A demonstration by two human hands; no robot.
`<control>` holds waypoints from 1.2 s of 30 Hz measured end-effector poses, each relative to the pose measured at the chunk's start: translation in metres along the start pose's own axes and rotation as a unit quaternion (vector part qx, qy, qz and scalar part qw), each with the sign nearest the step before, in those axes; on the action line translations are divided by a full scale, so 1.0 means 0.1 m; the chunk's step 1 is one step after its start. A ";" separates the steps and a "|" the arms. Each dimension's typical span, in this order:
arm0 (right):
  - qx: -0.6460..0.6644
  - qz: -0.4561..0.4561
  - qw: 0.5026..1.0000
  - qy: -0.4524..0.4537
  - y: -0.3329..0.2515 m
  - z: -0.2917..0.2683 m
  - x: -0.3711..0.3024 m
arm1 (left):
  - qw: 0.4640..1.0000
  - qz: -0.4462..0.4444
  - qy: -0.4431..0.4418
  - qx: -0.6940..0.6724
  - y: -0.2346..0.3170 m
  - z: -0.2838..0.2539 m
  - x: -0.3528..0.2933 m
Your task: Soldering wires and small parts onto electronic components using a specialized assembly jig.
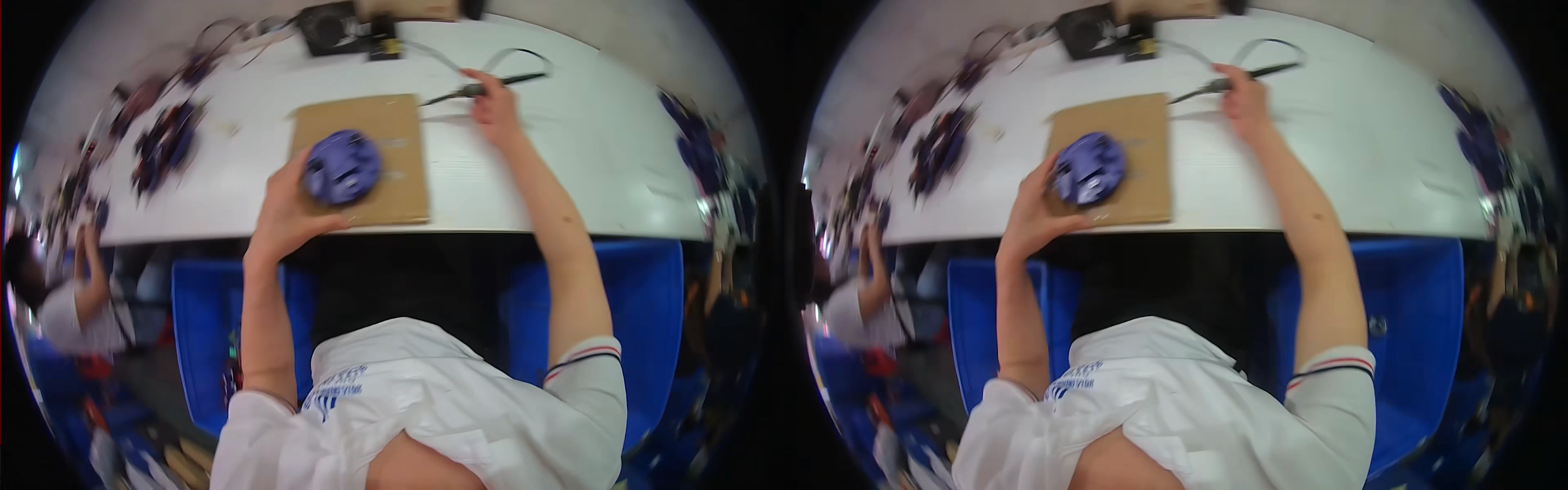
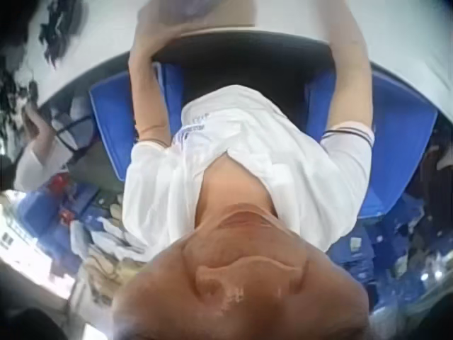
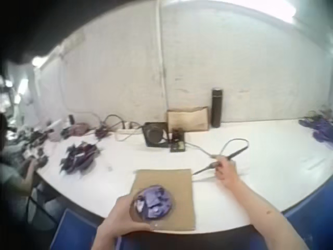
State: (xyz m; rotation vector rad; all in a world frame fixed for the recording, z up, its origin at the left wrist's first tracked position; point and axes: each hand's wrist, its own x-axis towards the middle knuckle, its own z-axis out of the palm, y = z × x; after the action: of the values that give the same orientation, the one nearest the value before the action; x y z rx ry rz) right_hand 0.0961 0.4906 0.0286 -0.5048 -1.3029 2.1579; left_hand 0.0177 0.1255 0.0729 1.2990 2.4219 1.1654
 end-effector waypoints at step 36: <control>0.058 0.048 0.997 0.009 0.01 0.12 -0.04 | 0.953 -0.254 0.154 0.053 0.16 0.25 0.35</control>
State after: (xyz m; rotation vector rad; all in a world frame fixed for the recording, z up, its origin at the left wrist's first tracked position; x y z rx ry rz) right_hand 0.0918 0.4798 0.0333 -0.5489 -1.1579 2.2861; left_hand 0.0179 0.1713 0.0742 0.4709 2.8245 1.1588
